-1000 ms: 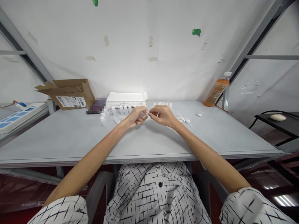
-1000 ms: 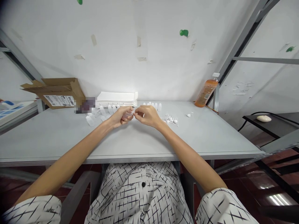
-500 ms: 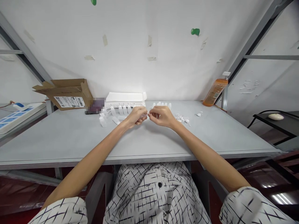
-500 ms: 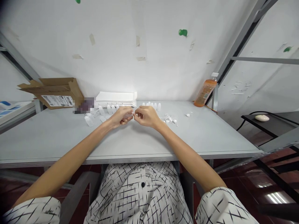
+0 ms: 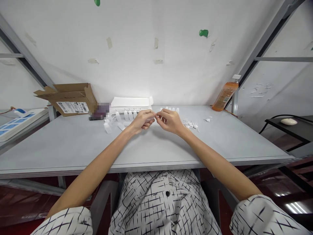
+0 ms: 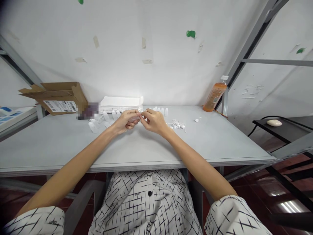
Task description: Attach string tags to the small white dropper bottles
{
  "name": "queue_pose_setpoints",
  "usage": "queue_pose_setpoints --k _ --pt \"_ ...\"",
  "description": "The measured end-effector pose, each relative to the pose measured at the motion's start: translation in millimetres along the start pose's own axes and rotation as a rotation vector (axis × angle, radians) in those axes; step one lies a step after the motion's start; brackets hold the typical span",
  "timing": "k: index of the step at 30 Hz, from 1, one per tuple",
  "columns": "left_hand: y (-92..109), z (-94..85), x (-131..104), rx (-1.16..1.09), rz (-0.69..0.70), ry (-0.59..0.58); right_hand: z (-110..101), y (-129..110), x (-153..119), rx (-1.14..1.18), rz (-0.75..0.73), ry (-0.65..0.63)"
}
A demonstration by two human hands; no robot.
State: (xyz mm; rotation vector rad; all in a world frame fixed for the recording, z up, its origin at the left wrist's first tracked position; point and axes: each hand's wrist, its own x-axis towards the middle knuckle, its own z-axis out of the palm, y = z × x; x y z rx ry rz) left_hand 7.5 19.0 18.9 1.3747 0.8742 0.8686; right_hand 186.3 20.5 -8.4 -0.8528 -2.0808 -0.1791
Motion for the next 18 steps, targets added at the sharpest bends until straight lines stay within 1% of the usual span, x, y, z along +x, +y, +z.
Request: queue_pose_setpoints --k 4,12,18 --pt "-2.5 -3.4 2.4 -0.051 0.007 -0.013 0.6 1.5 0.5 0.033 0.013 0.026" --pt "-0.2 -4.7 3.6 -0.226 -0.035 -0.057 -2.4 -0.9 3.3 0.071 0.064 0.075" --pt "-1.3 -4.5 4.2 -0.245 0.024 -0.076 -3.2 -2.1 4.3 0.063 0.101 0.085"
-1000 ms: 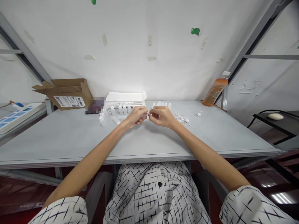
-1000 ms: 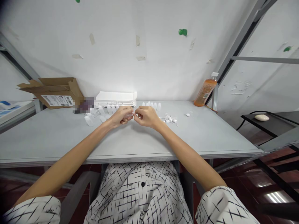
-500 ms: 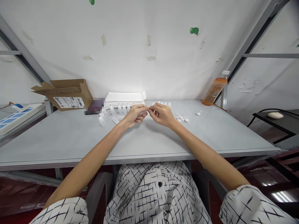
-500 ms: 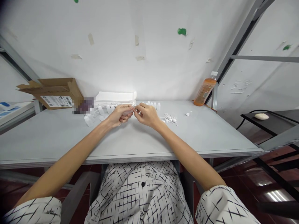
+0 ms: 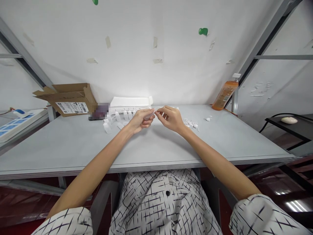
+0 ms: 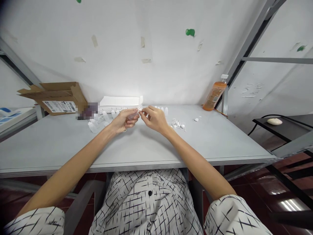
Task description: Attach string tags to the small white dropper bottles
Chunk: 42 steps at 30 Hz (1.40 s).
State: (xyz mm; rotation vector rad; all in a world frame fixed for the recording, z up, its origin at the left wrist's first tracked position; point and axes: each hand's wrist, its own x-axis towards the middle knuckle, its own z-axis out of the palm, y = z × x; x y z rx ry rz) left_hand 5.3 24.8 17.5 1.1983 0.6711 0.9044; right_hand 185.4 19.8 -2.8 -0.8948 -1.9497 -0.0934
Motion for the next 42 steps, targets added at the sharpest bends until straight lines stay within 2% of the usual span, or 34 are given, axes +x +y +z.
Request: queue_pose_setpoints --k 6,10,15,19,22,25,29,32,37,42 --pt "1 1.2 0 -0.023 -0.028 0.024 -2 -3 1 0.052 0.026 -0.019" --pt "4 2.7 1 0.022 -0.063 0.123 -8 1 5 0.156 0.140 -0.104" --pt "6 4.1 1 0.124 -0.086 0.273 -23 22 12 0.116 0.251 -0.099" --pt "4 1.9 3 0.168 -0.077 0.333 -50 46 16 -0.054 0.325 -0.139" --pt "2 0.0 4 0.181 -0.072 0.309 -73 63 15 -0.176 0.430 -0.197" --pt "1 -0.1 4 0.195 -0.069 0.285 -87 69 13 -0.186 0.509 -0.376" --pt "3 2.2 3 0.196 -0.042 0.297 -86 62 13 -0.215 0.578 -0.636" --pt "4 4.7 1 0.165 -0.025 0.290 -78 54 13 -0.321 0.567 -0.746" --pt "3 5.2 -1 0.068 -0.040 0.198 -69 48 13 -0.444 0.562 -0.831" --pt "4 2.1 0 -0.008 -0.093 0.102 -62 46 11 -0.410 0.489 -0.776"
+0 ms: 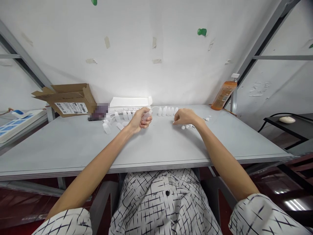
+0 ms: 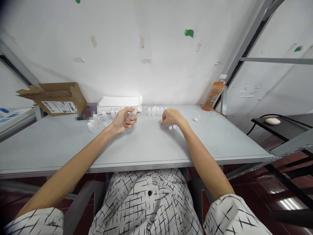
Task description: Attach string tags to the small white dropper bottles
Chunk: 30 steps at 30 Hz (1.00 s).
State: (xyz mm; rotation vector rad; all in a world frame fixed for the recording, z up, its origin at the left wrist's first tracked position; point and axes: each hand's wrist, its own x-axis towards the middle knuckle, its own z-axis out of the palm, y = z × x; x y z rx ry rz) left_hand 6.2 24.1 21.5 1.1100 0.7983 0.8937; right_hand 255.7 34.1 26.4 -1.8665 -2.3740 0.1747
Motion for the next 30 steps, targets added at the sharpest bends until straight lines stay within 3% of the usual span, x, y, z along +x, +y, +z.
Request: queue_pose_setpoints --k 9,12,15,18,23,30 --pt "0 0.0 -1 0.000 0.022 -0.055 12 -10 3 0.039 -0.095 0.061" --pt "0 -0.7 -1 -0.004 0.007 -0.057 8 -15 -2 0.246 -0.140 0.084" --pt "0 -1.2 -1 0.004 0.003 -0.061 0 -25 -11 0.643 -0.268 0.016" --pt "-2 -0.4 -1 0.040 0.009 -0.065 -3 -38 -18 0.874 -0.363 0.060" --pt "-6 3.4 -2 0.109 0.014 -0.072 5 -53 -18 1.029 -0.410 0.199" --pt "-9 5.1 -4 0.204 0.055 -0.075 13 -53 -12 1.040 -0.443 0.194"
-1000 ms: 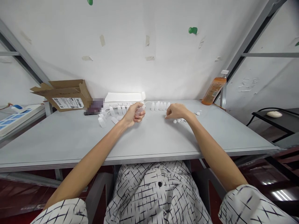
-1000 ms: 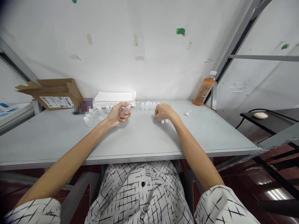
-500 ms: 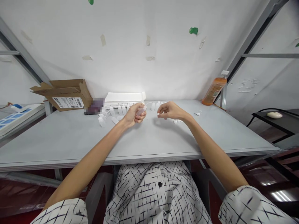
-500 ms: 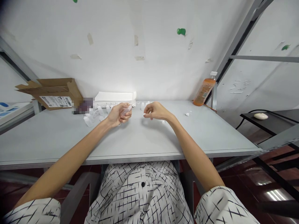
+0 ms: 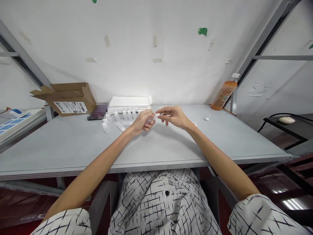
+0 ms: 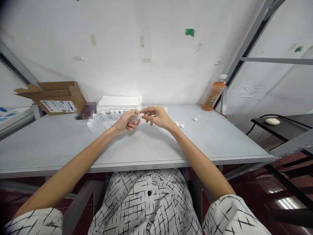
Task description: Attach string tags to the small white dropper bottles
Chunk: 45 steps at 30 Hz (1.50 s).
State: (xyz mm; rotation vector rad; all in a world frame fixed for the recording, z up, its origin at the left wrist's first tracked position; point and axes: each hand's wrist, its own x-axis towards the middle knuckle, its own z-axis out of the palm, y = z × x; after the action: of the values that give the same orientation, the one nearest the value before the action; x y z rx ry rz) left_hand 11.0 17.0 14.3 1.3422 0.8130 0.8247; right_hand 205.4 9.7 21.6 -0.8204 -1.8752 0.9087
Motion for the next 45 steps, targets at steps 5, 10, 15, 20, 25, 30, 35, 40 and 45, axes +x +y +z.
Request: queue_pose_setpoints --k 5,10,15,20,25,30,35,40,45 --pt "-1 2.2 -2 0.094 0.071 0.018 -1 -2 -1 -0.030 -0.017 -0.001" --pt "-6 5.0 -1 0.268 0.231 0.073 -2 -1 -1 -0.053 0.015 0.041" --pt "-13 1.6 4 0.480 0.361 0.146 -3 0 0 -0.047 0.014 0.039" --pt "-16 -0.7 4 0.716 0.499 0.193 -2 0 -1 -0.035 0.025 0.007" --pt "-16 0.1 1 0.914 0.615 0.231 -2 0 -1 -0.014 0.020 -0.018" --pt "-20 0.1 5 0.906 0.669 0.229 -4 0 0 0.002 -0.042 0.045" --pt "-25 -1.2 13 0.926 0.754 0.307 -3 3 0 0.027 -0.060 0.092" --pt "-26 -2.0 14 0.879 0.744 0.365 -1 4 0 0.025 -0.063 0.107" --pt "-19 2.4 8 0.905 0.709 0.335 -1 5 0 0.010 -0.080 0.134"
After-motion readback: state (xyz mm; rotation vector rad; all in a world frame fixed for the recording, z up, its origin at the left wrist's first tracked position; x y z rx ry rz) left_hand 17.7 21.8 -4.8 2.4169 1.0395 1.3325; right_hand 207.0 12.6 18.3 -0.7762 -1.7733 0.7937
